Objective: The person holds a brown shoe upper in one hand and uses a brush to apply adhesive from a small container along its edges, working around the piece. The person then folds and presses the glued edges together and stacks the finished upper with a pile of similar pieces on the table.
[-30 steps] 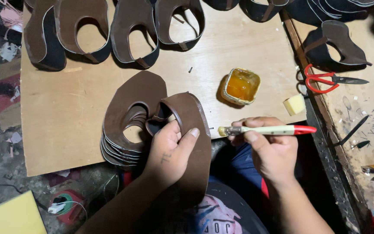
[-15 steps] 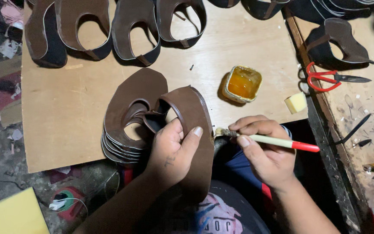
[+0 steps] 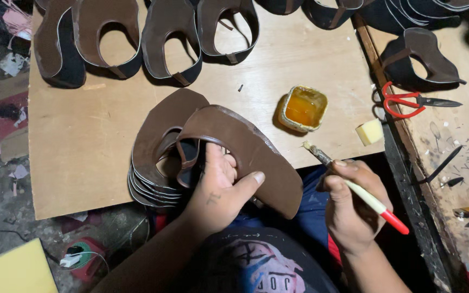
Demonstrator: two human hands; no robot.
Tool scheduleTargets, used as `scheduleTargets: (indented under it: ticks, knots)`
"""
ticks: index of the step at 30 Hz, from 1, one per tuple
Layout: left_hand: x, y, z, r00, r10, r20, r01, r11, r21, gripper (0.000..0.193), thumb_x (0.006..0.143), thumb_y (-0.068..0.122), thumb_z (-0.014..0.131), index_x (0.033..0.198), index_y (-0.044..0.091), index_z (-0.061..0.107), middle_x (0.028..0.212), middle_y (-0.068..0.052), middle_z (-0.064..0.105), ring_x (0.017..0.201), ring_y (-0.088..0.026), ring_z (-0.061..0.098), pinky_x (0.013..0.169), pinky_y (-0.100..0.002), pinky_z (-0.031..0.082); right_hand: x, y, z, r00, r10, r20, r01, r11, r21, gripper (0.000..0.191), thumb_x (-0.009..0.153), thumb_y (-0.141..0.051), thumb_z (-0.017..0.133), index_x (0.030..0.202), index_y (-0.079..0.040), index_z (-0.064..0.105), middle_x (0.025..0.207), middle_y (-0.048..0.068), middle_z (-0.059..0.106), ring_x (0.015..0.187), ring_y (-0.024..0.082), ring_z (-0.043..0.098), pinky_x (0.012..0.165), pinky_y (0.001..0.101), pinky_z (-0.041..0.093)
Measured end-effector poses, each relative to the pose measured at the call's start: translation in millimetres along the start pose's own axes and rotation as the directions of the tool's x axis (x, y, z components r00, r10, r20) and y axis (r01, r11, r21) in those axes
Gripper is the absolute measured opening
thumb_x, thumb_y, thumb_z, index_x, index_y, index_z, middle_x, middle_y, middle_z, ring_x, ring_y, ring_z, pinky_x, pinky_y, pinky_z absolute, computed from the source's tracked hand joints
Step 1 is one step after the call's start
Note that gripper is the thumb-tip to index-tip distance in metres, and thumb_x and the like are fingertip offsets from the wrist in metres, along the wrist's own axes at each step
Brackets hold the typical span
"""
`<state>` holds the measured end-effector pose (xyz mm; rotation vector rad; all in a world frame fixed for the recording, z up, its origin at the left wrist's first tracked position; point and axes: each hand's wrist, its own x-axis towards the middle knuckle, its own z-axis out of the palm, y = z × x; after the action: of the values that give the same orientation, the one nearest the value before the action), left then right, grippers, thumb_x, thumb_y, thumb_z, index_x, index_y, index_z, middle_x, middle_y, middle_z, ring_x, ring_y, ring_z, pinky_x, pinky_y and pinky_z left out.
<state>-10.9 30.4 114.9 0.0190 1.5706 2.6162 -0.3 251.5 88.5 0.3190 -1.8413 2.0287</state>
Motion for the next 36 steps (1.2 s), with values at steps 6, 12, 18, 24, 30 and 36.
scheduleTargets:
  ticks: [6, 12, 18, 24, 30, 36]
  knots:
    - [-6.0, 0.2, 3.6, 0.979, -0.194, 0.065, 0.184, 0.974, 0.134, 0.03, 0.096, 0.001, 0.064, 0.125, -0.008, 0.061, 0.116, -0.014, 0.072, 0.107, -0.018, 0.068, 0.094, -0.032, 0.055, -13.2, -2.3, 13.0, 0.983, 0.106, 0.153, -0.087, 0.989, -0.123, 0.058, 0.088, 0.003, 0.074, 0.139, -0.002, 0.048, 0.136, 0.015, 0.06, 0.106, 0.013, 0.062, 0.089, 0.0253, 0.053]
    - [-4.8, 1.5, 2.6, 0.985, -0.146, 0.094, 0.119, 0.963, 0.244, 0.025, 0.097, 0.007, 0.061, 0.118, -0.005, 0.066, 0.109, -0.01, 0.073, 0.1, -0.015, 0.067, 0.09, -0.031, 0.054, -12.9, 5.2, -0.6, 0.952, 0.179, 0.249, -0.195, 0.98, 0.042, 0.041, 0.1, -0.003, 0.063, 0.139, 0.005, 0.055, 0.128, 0.019, 0.062, 0.117, 0.024, 0.067, 0.101, 0.0331, 0.055]
    - [-8.7, 2.8, 7.8, 0.98, -0.186, 0.072, 0.165, 0.958, 0.234, 0.023, 0.097, 0.009, 0.06, 0.113, -0.006, 0.069, 0.105, -0.008, 0.075, 0.095, -0.011, 0.067, 0.083, -0.031, 0.055, -9.4, 18.2, -19.9, 0.937, 0.253, 0.243, -0.327, 0.88, 0.344, 0.035, 0.105, -0.016, 0.061, 0.126, 0.012, 0.063, 0.11, 0.024, 0.066, 0.094, 0.027, 0.067, 0.089, 0.0358, 0.055]
    - [-9.5, 8.4, 13.6, 0.968, -0.251, 0.006, 0.234, 0.912, 0.335, 0.021, 0.097, 0.012, 0.061, 0.103, -0.006, 0.072, 0.091, -0.008, 0.075, 0.081, -0.01, 0.066, 0.073, -0.03, 0.054, -0.4, -0.3, -23.5, 0.975, 0.065, 0.214, -0.105, 0.977, 0.185, 0.025, 0.106, -0.014, 0.061, 0.119, 0.007, 0.068, 0.101, 0.018, 0.067, 0.082, 0.02, 0.063, 0.075, 0.0288, 0.055]
    - [-11.4, 10.5, 25.3, 0.989, -0.147, 0.01, 0.129, 0.898, 0.421, 0.017, 0.096, 0.011, 0.063, 0.097, -0.004, 0.072, 0.085, -0.006, 0.074, 0.077, -0.008, 0.063, 0.068, -0.029, 0.053, 27.9, -23.7, -25.8, 0.888, -0.069, 0.455, 0.204, 0.945, -0.254, 0.017, 0.097, -0.006, 0.06, 0.108, 0.005, 0.068, 0.086, 0.009, 0.066, 0.08, 0.018, 0.061, 0.077, 0.0294, 0.05]
    - [-11.0, 11.8, 24.8, 0.996, -0.062, -0.066, 0.085, 0.896, 0.437, 0.016, 0.094, 0.009, 0.063, 0.097, -0.003, 0.071, 0.087, -0.006, 0.076, 0.079, -0.01, 0.068, 0.071, -0.029, 0.055, 22.5, -27.6, -31.8, 0.924, 0.052, 0.378, 0.029, 0.978, -0.206, 0.016, 0.094, -0.006, 0.058, 0.1, 0.004, 0.069, 0.082, 0.012, 0.066, 0.071, 0.018, 0.059, 0.067, 0.0302, 0.049]
